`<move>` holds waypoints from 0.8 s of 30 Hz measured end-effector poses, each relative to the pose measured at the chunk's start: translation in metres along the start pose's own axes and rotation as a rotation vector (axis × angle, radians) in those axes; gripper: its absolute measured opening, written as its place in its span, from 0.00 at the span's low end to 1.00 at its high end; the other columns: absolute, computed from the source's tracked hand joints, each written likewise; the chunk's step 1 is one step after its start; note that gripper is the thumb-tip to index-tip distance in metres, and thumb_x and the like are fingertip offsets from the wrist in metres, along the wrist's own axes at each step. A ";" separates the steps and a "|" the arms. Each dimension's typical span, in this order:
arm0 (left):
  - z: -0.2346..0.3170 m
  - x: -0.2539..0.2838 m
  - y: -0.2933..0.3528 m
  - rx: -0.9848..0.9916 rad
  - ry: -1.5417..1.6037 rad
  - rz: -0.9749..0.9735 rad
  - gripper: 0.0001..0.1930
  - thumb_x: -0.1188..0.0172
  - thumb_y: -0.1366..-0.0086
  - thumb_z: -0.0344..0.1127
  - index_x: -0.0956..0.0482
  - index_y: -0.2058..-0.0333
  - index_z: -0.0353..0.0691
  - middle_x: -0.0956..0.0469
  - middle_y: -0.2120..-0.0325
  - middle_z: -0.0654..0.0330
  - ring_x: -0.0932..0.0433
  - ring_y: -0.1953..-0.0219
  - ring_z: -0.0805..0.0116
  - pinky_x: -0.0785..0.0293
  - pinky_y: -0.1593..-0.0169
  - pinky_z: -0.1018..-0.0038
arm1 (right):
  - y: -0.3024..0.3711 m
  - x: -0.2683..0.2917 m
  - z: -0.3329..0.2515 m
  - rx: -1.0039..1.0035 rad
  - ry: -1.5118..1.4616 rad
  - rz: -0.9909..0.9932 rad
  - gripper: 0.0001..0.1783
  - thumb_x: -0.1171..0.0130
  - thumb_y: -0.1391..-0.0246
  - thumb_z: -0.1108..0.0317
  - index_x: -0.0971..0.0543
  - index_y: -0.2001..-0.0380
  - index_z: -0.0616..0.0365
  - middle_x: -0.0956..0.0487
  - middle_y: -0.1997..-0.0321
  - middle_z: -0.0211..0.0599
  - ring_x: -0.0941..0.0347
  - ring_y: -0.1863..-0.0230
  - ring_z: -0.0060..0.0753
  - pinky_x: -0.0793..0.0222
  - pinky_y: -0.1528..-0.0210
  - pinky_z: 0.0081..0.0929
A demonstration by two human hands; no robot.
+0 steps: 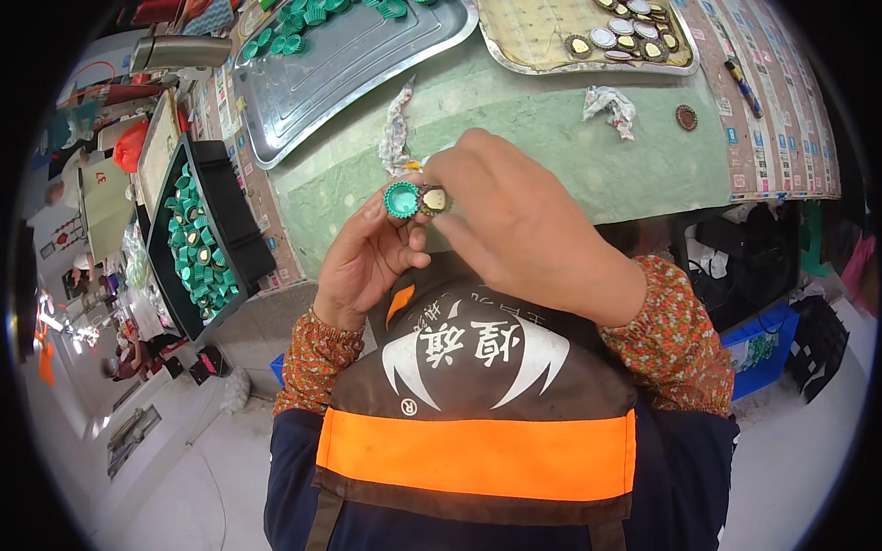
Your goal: The person repeatedly picks up a green plastic cup, applies glue from a bottle, and presses a small round metallic disc into the cup. They place the assembled units onto a tray. The process is repeated continuously throughout the clip.
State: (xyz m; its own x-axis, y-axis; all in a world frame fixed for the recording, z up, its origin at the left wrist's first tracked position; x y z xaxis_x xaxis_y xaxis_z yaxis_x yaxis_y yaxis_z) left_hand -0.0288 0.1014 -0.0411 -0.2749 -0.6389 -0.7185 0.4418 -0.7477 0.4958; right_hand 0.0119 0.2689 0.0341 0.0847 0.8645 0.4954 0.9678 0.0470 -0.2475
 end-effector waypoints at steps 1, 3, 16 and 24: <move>0.000 0.000 0.001 0.002 0.003 -0.002 0.23 0.49 0.25 0.39 0.35 0.37 0.34 0.25 0.54 0.53 0.21 0.58 0.69 0.14 0.55 0.70 | -0.001 -0.004 -0.002 0.023 0.017 0.003 0.18 0.38 0.51 0.76 0.28 0.56 0.61 0.30 0.62 0.47 0.29 0.59 0.53 0.31 0.58 0.42; 0.000 0.000 0.003 -0.007 -0.008 0.008 0.23 0.48 0.26 0.38 0.35 0.37 0.34 0.25 0.54 0.54 0.20 0.58 0.68 0.14 0.54 0.70 | -0.002 -0.006 -0.001 -0.001 0.031 0.012 0.18 0.38 0.51 0.76 0.28 0.56 0.61 0.30 0.62 0.47 0.28 0.59 0.54 0.31 0.58 0.43; -0.005 -0.007 0.007 -0.135 -0.245 0.148 0.23 0.47 0.27 0.28 0.42 0.38 0.42 0.26 0.45 0.53 0.22 0.44 0.63 0.16 0.48 0.67 | 0.006 -0.034 0.008 -0.134 -0.062 0.033 0.17 0.40 0.47 0.74 0.29 0.54 0.63 0.28 0.59 0.50 0.27 0.59 0.58 0.29 0.60 0.46; -0.003 0.011 0.009 0.031 -0.154 0.082 0.18 0.45 0.27 0.30 0.36 0.41 0.41 0.26 0.45 0.50 0.19 0.48 0.59 0.14 0.51 0.68 | 0.005 -0.039 0.003 -0.050 -0.027 -0.040 0.17 0.42 0.47 0.76 0.30 0.54 0.64 0.29 0.59 0.51 0.27 0.60 0.57 0.29 0.60 0.45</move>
State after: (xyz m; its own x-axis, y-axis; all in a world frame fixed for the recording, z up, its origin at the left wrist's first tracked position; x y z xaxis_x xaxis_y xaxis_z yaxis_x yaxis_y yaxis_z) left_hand -0.0254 0.0878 -0.0462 -0.3671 -0.7166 -0.5931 0.4420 -0.6954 0.5666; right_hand 0.0125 0.2370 0.0108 0.0399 0.8755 0.4816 0.9810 0.0572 -0.1852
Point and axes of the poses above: each hand's wrist, its own y-axis away from the middle knuckle, its own x-axis out of the back of the hand, z = x × y, the point moved 7 cm from there along -y, towards the middle knuckle
